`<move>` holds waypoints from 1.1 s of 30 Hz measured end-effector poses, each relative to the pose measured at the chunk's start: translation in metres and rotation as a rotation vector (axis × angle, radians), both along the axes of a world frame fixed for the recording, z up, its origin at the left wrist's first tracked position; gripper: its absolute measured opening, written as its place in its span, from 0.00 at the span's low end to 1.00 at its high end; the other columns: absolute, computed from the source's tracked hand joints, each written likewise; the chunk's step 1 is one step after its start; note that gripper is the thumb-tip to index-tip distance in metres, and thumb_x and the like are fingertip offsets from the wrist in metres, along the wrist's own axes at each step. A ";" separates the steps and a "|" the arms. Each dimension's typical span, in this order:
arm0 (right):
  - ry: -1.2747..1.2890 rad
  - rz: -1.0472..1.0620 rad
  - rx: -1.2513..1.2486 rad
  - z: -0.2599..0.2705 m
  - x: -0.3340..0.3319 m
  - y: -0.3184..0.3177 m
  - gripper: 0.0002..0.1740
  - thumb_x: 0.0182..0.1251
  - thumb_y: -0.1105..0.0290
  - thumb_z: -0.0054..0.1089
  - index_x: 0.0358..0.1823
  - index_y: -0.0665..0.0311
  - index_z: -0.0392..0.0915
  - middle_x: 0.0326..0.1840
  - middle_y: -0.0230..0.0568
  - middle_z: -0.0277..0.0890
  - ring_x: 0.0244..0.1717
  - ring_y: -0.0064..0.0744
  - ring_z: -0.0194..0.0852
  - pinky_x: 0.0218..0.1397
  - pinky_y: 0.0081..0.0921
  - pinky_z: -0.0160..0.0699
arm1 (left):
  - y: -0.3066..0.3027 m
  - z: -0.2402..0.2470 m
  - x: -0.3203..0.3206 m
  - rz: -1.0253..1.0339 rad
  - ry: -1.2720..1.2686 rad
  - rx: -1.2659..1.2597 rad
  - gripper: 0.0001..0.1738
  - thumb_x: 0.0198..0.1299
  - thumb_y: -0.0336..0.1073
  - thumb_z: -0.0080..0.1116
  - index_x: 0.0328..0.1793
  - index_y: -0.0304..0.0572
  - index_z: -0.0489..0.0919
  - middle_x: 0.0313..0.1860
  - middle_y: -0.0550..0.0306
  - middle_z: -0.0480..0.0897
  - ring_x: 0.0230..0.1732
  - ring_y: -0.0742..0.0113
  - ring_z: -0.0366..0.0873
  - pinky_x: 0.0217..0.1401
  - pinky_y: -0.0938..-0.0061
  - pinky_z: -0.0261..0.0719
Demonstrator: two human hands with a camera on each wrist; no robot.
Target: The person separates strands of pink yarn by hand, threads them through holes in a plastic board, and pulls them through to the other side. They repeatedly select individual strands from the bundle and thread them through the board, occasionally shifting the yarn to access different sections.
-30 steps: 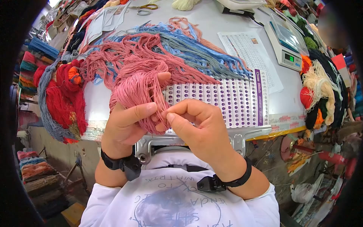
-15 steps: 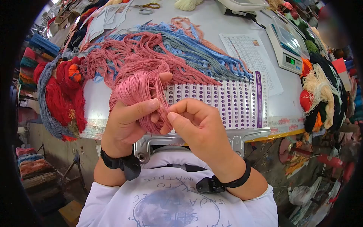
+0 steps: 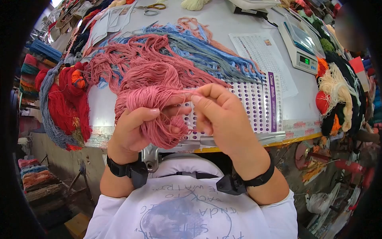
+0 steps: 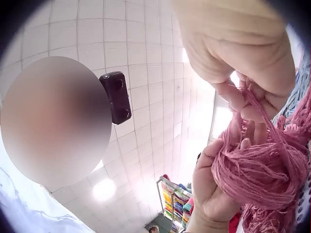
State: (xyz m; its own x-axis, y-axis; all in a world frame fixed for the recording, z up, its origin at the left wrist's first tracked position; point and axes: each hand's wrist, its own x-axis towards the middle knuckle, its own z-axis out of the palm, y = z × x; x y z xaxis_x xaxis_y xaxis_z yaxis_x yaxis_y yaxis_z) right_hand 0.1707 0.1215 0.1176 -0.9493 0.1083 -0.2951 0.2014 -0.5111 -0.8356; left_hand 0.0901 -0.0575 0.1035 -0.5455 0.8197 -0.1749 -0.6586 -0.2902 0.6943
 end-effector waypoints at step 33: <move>0.166 -0.007 0.076 -0.011 -0.001 -0.024 0.02 0.61 0.77 0.55 0.35 0.67 0.74 0.30 0.27 0.73 0.29 0.10 0.65 0.31 0.11 0.62 | -0.009 -0.004 -0.010 -0.015 -0.038 0.215 0.46 0.43 0.40 0.53 0.70 0.21 0.55 0.73 0.32 0.51 0.68 0.43 0.63 0.70 0.56 0.60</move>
